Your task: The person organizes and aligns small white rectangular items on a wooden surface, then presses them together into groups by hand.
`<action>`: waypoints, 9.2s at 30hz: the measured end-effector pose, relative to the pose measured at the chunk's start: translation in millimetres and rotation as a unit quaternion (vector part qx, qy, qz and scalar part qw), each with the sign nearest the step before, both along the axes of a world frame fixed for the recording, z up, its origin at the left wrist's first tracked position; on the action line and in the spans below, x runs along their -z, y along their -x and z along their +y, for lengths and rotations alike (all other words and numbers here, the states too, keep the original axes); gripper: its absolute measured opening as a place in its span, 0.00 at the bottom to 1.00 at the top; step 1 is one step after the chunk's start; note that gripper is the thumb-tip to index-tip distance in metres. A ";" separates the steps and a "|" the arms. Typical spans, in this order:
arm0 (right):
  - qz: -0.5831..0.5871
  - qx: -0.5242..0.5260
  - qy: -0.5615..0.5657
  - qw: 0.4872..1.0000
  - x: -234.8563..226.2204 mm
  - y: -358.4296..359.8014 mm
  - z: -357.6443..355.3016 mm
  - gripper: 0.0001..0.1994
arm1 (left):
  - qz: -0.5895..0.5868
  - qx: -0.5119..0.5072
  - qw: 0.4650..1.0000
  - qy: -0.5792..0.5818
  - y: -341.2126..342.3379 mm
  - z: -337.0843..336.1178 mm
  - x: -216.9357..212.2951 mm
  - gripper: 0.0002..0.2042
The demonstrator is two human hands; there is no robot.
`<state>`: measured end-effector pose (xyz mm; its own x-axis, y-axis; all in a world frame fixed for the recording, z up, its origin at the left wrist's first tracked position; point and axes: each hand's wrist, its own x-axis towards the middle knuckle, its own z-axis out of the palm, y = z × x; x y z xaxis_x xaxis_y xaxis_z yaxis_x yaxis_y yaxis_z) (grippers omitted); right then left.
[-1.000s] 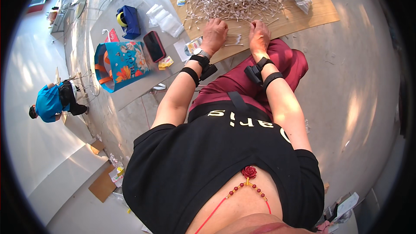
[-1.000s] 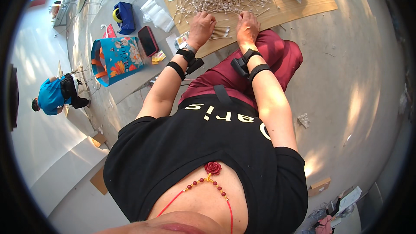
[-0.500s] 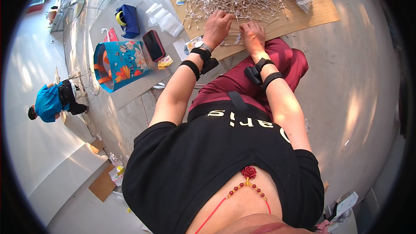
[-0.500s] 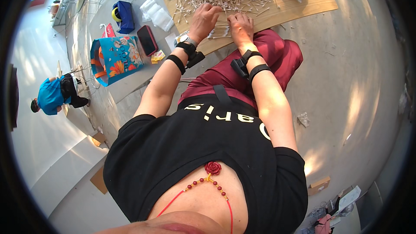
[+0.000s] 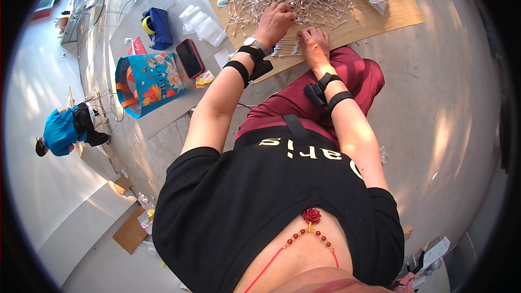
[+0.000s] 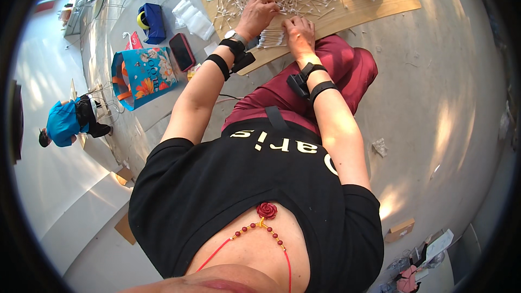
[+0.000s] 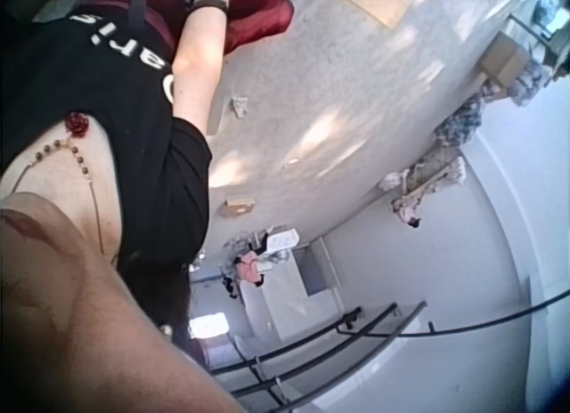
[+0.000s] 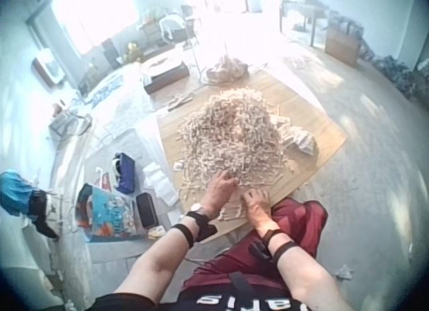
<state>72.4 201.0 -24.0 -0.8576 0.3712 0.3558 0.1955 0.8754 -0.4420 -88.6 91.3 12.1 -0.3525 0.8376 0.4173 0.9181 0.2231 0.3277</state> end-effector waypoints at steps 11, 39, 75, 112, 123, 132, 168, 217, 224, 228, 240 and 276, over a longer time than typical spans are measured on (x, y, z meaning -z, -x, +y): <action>0.103 0.082 0.104 0.986 -3.0 -0.7 2.6 0.07 | 0.022 0.002 0.995 0.096 -13.0 -20.7 -6.1 0.04; 0.104 0.084 0.112 0.985 5.0 -7.0 6.0 0.07 | -0.106 -0.112 0.986 0.069 -62.6 -65.6 11.3 0.37; -0.324 -0.009 -0.210 0.922 -8.1 -17.3 -18.8 0.43 | -0.061 -0.248 0.953 0.164 -109.5 -80.5 50.1 0.48; -0.316 -0.028 -0.187 0.930 -12.0 -15.1 -24.5 0.40 | -0.085 -0.249 0.952 0.158 -108.9 -82.0 48.0 0.40; -0.291 -0.033 -0.193 0.937 -1.7 -13.8 -21.2 0.37 | -0.069 -0.243 0.951 0.177 -106.5 -81.6 48.8 0.40; -0.311 -0.053 -0.206 0.926 -4.8 -13.4 -21.9 0.38 | -0.058 -0.247 0.953 0.165 -107.1 -78.8 52.7 0.40; -0.295 -0.046 -0.186 0.936 0.6 -12.6 -25.1 0.39 | -0.067 -0.249 0.954 0.154 -105.2 -79.4 55.8 0.42; -0.183 -0.114 -0.052 0.975 10.9 -12.6 -47.9 0.48 | -0.006 -0.238 0.953 0.186 -104.6 -71.3 56.6 0.33; -0.193 -0.105 -0.082 0.972 15.6 -13.7 -48.2 0.50 | -0.041 -0.234 0.958 0.163 -97.8 -87.1 34.3 0.38; -0.207 -0.098 -0.096 0.969 12.1 -13.1 -51.9 0.50 | -0.033 -0.252 0.950 0.181 -93.8 -115.2 21.7 0.39; -0.275 -0.087 -0.120 0.950 -2.9 -10.9 -56.7 0.48 | -0.110 -0.325 0.926 0.154 -94.0 -173.2 31.3 0.37; -0.272 -0.094 -0.179 0.941 4.9 2.9 -87.9 0.44 | -0.135 -0.247 0.946 0.162 -102.9 -121.9 30.9 0.43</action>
